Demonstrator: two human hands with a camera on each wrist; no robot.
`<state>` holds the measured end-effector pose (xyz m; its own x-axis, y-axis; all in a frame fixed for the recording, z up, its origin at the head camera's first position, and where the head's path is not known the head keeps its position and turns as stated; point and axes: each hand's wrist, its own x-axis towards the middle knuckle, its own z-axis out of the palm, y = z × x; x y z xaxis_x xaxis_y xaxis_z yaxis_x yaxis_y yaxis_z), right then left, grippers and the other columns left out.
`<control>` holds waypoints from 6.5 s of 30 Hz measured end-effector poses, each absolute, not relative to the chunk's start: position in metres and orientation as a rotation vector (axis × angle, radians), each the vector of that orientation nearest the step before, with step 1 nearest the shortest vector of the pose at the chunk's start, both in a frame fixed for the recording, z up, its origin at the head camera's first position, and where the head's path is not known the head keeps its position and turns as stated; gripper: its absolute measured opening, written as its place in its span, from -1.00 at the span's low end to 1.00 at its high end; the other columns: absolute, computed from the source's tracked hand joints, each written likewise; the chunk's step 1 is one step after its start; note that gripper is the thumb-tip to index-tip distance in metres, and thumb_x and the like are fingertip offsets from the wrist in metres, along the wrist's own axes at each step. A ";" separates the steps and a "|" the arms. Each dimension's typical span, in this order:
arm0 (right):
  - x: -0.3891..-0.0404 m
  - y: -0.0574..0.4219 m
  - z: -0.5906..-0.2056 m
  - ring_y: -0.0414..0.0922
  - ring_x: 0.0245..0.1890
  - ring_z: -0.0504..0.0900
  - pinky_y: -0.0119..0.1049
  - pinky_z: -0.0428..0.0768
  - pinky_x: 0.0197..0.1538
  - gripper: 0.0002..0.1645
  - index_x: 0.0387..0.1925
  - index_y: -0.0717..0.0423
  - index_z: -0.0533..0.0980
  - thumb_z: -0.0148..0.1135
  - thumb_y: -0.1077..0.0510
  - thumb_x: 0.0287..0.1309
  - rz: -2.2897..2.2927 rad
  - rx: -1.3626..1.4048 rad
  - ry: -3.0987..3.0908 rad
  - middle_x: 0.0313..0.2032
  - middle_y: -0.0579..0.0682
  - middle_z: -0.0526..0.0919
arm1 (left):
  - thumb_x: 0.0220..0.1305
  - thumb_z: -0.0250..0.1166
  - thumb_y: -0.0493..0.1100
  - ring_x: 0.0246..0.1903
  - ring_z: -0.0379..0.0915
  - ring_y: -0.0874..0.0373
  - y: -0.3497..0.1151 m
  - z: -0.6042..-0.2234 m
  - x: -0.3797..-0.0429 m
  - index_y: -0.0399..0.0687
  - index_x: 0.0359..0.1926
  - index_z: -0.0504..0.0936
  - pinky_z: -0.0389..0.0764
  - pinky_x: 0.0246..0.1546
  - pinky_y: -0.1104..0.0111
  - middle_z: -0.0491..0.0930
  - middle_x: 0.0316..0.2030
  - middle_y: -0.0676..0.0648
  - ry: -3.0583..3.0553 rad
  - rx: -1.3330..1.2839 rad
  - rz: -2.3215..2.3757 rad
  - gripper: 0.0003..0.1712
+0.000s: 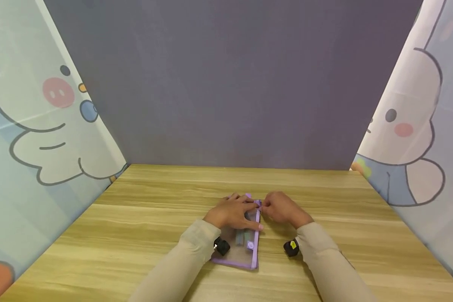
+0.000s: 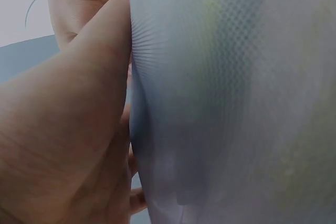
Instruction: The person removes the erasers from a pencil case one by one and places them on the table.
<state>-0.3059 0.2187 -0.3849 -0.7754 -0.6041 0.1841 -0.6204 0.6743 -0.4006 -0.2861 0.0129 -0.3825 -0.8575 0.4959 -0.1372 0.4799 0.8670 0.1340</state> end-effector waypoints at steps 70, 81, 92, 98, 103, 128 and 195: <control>-0.301 0.230 -0.382 -0.11 -0.47 0.56 -0.31 0.55 -0.42 -0.78 -0.41 0.24 0.62 0.11 0.29 0.32 1.272 0.949 -2.980 -0.48 0.03 0.62 | 0.35 0.18 0.36 0.43 0.12 0.21 0.001 -0.389 -0.302 0.21 0.48 0.33 0.00 0.43 -0.08 0.33 0.39 0.23 2.768 1.063 0.423 -0.23; -0.304 0.232 -0.386 -0.13 -0.49 0.54 -0.33 0.54 -0.44 -0.78 -0.38 0.21 0.65 0.13 0.26 0.34 1.266 0.890 -2.980 -0.48 0.00 0.63 | 0.35 0.24 0.28 0.09 0.42 0.23 0.000 -0.381 -0.299 0.13 0.45 0.41 0.47 0.04 0.41 0.40 0.25 0.09 2.738 1.081 0.427 -0.26; -0.306 0.235 -0.387 -0.12 -0.46 0.57 -0.32 0.57 -0.40 -0.75 -0.38 0.22 0.63 0.11 0.26 0.41 1.293 0.878 -2.956 -0.45 0.01 0.65 | 0.29 0.27 0.33 0.19 0.41 0.28 0.000 -0.372 -0.297 0.35 0.43 0.40 0.47 0.12 0.23 0.49 0.24 0.23 2.788 0.995 0.348 -0.27; -0.305 0.234 -0.386 -0.10 -0.47 0.55 -0.31 0.54 -0.44 -0.75 -0.35 0.24 0.63 0.12 0.22 0.44 1.349 0.838 -2.949 -0.46 0.02 0.64 | 0.27 0.27 0.34 0.08 0.48 0.27 0.000 -0.367 -0.293 0.49 0.35 0.47 0.53 -0.03 0.21 0.55 0.12 0.29 2.817 0.988 0.165 -0.37; -0.304 0.234 -0.386 -0.18 -0.55 0.48 -0.35 0.49 -0.50 -0.77 -0.39 0.21 0.64 0.17 0.22 0.39 1.319 0.866 -2.940 -0.51 0.00 0.60 | 0.33 0.23 0.33 0.21 0.43 0.23 0.002 -0.368 -0.291 0.54 0.38 0.43 0.49 0.11 0.18 0.48 0.24 0.31 2.835 0.956 0.077 -0.39; -0.299 0.234 -0.382 -0.12 -0.45 0.54 -0.30 0.55 -0.41 -0.76 -0.30 0.21 0.65 0.10 0.22 0.43 1.359 0.894 -2.996 -0.40 0.03 0.64 | 0.43 0.23 0.11 0.25 0.39 0.20 -0.003 -0.380 -0.295 0.48 0.37 0.46 0.36 0.27 0.16 0.51 0.23 0.28 2.831 1.014 0.292 -0.48; -0.291 0.228 -0.384 -0.18 -0.47 0.52 -0.40 0.50 -0.44 -0.80 -0.37 0.27 0.64 0.11 0.34 0.30 1.403 1.059 -2.930 -0.42 0.06 0.63 | 0.52 0.01 0.13 0.31 0.33 0.14 0.014 -0.383 -0.285 0.42 0.39 0.43 0.38 0.22 0.00 0.48 0.26 0.30 2.915 0.853 0.165 -0.53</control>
